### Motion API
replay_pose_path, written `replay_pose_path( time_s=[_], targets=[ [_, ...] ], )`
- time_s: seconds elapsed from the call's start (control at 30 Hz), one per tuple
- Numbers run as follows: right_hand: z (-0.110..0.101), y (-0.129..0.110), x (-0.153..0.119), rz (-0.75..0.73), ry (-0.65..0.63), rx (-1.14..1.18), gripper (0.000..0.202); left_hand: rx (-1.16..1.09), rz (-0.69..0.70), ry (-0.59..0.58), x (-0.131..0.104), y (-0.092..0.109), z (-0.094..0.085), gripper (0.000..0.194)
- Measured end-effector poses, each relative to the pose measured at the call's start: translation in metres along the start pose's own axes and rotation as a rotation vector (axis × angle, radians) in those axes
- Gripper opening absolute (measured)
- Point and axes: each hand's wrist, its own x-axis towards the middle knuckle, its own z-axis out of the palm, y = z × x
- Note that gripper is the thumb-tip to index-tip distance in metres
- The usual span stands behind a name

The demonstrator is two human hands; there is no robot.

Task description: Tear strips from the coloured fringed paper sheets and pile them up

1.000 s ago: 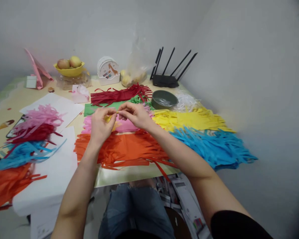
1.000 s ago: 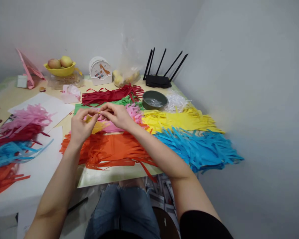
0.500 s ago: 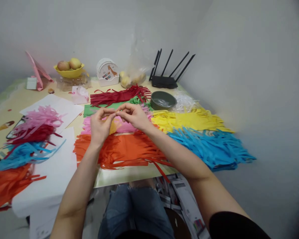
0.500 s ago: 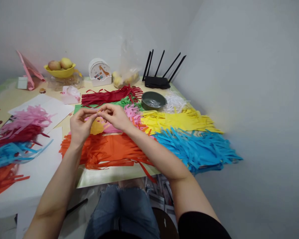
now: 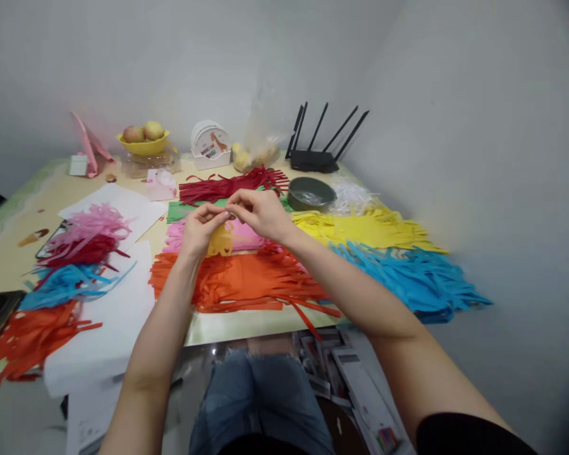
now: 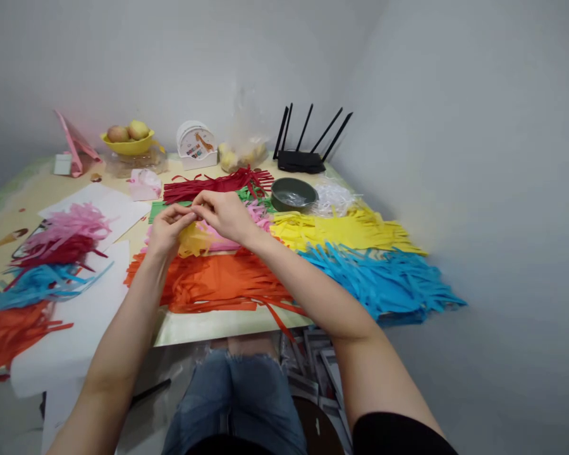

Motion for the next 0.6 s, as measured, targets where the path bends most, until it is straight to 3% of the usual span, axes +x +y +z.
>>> replay_pose_path(
  time_s=[0.13,0.23,0.33,0.43,0.5,0.6],
  targets=[
    [-0.004,-0.007,-0.003,-0.03,0.117,-0.047,0.016,-0.004,-0.047,-0.023,-0.005,0.006,0.001,0.044],
    [0.001,-0.012,-0.005,-0.011,0.229,-0.008,0.017,0.05,0.001,-0.056,-0.011,0.015,0.003,0.04],
    [0.011,-0.012,-0.009,0.042,0.289,0.072,0.02,0.217,0.053,-0.114,-0.006,0.026,-0.01,0.033],
    [0.016,-0.006,-0.018,0.118,0.232,0.207,0.023,0.748,0.102,-0.113,0.016,0.048,-0.052,0.026],
    [0.013,-0.002,-0.03,0.147,0.165,0.272,0.032,1.273,0.146,0.062,0.035,0.073,-0.092,0.026],
    [0.003,-0.001,-0.054,0.146,0.13,0.24,0.032,1.472,0.184,0.308,0.05,0.115,-0.147,0.024]
  ],
)
